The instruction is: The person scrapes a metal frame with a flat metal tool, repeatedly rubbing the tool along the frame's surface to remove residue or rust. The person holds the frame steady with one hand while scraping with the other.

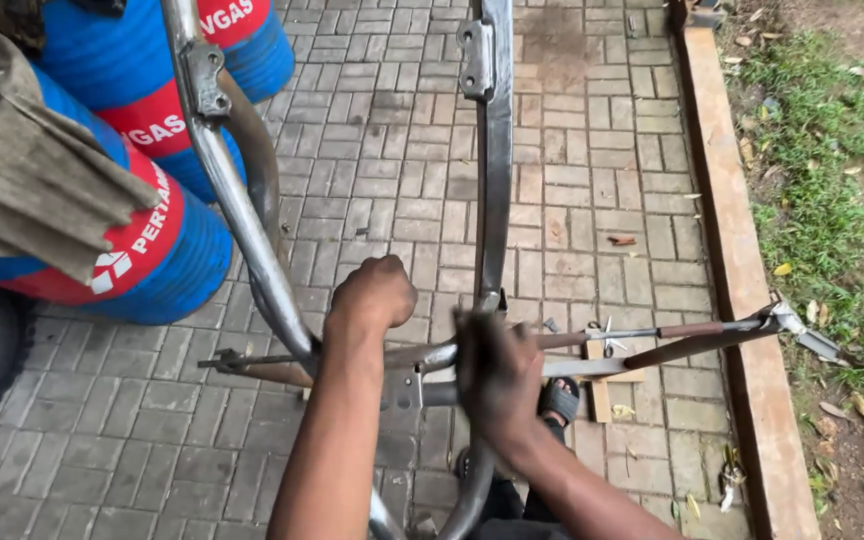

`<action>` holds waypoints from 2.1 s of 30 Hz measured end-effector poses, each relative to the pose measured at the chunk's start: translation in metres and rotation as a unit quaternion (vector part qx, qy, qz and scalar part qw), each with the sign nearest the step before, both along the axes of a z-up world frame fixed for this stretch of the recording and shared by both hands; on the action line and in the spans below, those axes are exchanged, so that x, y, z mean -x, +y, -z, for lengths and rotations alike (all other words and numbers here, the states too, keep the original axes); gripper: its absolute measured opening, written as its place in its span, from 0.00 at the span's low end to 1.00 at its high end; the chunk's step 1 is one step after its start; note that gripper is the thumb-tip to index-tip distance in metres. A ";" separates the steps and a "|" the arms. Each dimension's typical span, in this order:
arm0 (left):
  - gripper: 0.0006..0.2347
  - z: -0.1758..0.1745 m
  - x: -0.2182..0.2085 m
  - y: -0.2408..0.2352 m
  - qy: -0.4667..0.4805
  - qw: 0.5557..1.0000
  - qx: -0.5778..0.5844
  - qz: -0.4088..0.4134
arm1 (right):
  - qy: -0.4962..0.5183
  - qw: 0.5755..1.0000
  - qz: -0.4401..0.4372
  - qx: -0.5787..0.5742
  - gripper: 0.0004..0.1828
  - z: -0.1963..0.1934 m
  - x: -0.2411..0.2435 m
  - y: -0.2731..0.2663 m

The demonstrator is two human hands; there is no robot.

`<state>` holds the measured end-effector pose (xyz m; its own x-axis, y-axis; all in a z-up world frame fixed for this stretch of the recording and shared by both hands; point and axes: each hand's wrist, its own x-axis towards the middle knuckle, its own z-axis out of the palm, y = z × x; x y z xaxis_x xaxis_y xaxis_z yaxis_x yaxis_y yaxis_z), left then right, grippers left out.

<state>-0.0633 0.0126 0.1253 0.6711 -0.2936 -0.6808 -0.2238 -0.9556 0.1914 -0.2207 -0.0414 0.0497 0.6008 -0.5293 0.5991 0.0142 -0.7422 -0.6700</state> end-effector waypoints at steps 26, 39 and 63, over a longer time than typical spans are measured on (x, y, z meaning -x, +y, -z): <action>0.20 0.023 -0.012 0.014 -0.010 0.994 0.096 0.042 | 0.149 0.984 -0.024 0.097 0.08 -0.021 -0.023 -0.004; 0.21 0.032 -0.022 0.012 -0.033 0.994 0.098 0.039 | 0.389 0.918 -0.064 0.040 0.10 -0.055 -0.026 -0.009; 0.21 0.041 -0.024 0.008 -0.015 0.994 0.096 0.047 | 0.415 0.894 -0.095 0.140 0.07 -0.046 -0.024 -0.019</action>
<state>-0.0392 0.0203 0.0840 0.6539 -0.4782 -0.5863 -0.3189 -0.8770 0.3596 -0.1968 -0.0605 0.0957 0.9628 -0.2703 -0.0016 -0.2587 -0.9196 -0.2958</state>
